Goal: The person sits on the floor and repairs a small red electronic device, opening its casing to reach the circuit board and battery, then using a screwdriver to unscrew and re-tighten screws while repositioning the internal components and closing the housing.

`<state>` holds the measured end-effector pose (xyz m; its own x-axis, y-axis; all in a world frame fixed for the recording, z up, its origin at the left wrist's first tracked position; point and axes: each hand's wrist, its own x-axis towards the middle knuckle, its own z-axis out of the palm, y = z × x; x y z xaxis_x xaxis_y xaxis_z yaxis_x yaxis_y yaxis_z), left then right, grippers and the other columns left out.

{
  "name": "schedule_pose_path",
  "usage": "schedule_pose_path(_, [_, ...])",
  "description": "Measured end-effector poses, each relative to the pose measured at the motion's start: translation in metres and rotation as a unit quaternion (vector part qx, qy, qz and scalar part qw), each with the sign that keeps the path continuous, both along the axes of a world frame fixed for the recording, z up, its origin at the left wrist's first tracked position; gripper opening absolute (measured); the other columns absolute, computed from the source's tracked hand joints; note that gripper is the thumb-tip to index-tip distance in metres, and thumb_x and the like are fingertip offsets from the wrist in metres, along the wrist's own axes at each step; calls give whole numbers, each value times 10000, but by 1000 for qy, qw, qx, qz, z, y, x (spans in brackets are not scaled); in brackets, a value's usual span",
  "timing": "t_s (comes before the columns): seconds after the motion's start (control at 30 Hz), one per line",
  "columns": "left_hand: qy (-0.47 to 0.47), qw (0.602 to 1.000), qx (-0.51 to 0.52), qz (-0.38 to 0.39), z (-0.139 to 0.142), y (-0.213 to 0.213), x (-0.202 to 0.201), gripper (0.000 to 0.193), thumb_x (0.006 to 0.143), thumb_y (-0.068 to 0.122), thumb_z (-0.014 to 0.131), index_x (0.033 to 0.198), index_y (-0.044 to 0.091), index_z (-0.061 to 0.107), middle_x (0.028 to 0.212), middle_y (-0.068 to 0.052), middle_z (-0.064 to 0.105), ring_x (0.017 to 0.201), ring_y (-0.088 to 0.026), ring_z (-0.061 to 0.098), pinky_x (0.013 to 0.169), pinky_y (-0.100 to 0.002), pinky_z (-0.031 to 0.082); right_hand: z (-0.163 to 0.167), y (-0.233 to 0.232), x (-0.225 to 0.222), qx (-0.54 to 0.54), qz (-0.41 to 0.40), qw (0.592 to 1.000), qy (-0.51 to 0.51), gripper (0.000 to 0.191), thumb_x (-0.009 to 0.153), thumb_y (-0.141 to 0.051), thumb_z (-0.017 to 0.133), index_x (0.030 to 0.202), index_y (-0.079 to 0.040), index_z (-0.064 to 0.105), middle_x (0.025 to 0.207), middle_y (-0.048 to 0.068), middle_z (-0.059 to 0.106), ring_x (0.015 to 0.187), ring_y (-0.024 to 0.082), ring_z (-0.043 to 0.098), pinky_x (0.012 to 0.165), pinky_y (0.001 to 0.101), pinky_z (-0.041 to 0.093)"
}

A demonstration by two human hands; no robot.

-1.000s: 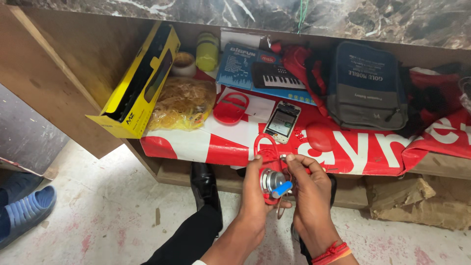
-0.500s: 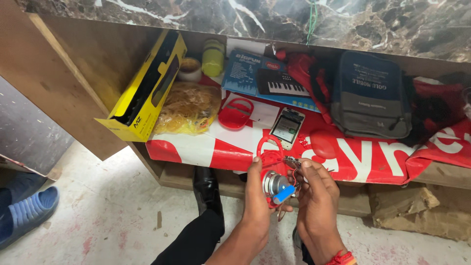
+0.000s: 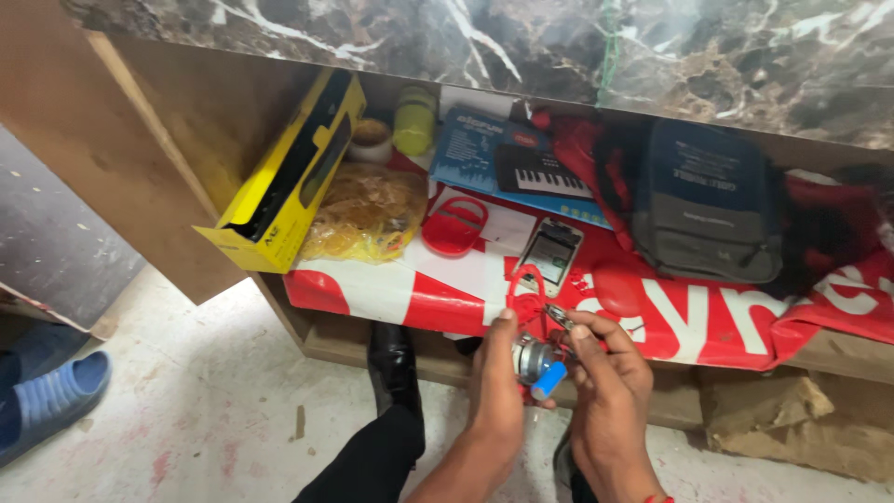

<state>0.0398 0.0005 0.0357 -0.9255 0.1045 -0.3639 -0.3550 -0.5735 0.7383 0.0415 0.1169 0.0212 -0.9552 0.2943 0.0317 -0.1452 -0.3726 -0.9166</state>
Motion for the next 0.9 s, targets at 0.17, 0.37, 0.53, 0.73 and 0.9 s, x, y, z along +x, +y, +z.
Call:
schedule_pose_path(0.17, [-14, 999, -36, 9, -4, 0, 1, 478, 932, 556, 448, 1136, 164, 631, 863, -6, 621, 685, -112, 614, 489, -286, 501, -8, -6, 0, 5, -8, 1000, -2, 237, 978, -112, 623, 1169, 24, 659, 938, 52, 690, 826, 95, 614, 723, 241, 481])
schedule_pose_path(0.37, [49, 998, 4, 29, -5, 1, -2, 419, 976, 507, 450, 1065, 131, 610, 841, -13, 604, 676, -111, 584, 461, -288, 455, -6, -5, -1, 5, -17, 1000, -12, 243, 981, -128, 624, 1172, 17, 660, 897, 56, 680, 834, 82, 630, 705, 240, 474])
schedule_pose_path(0.53, [37, 999, -6, 18, -3, 0, 0, 421, 979, 506, 440, 1070, 133, 612, 837, -4, 616, 676, -102, 588, 474, -281, 457, -6, -5, 0, 11, -13, 1000, -11, 253, 975, -135, 624, 1179, 14, 652, 909, 52, 691, 789, 80, 606, 687, 236, 466])
schedule_pose_path(0.73, [64, 998, -6, 20, -1, -1, 1, 433, 998, 502, 428, 1074, 119, 614, 793, -6, 591, 640, -104, 572, 474, -283, 451, -5, -4, 1, 14, -15, 1000, -6, 254, 992, -126, 631, 1194, 23, 661, 896, 52, 676, 719, 66, 534, 634, 224, 417])
schedule_pose_path(0.9, [58, 998, -6, 17, 3, -2, 2, 429, 998, 497, 428, 1074, 115, 610, 779, -12, 586, 619, -112, 554, 478, -286, 433, -3, -7, 2, 18, -13, 1000, -7, 235, 973, -109, 621, 1162, 26, 655, 875, 56, 680, 707, 78, 573, 601, 237, 444])
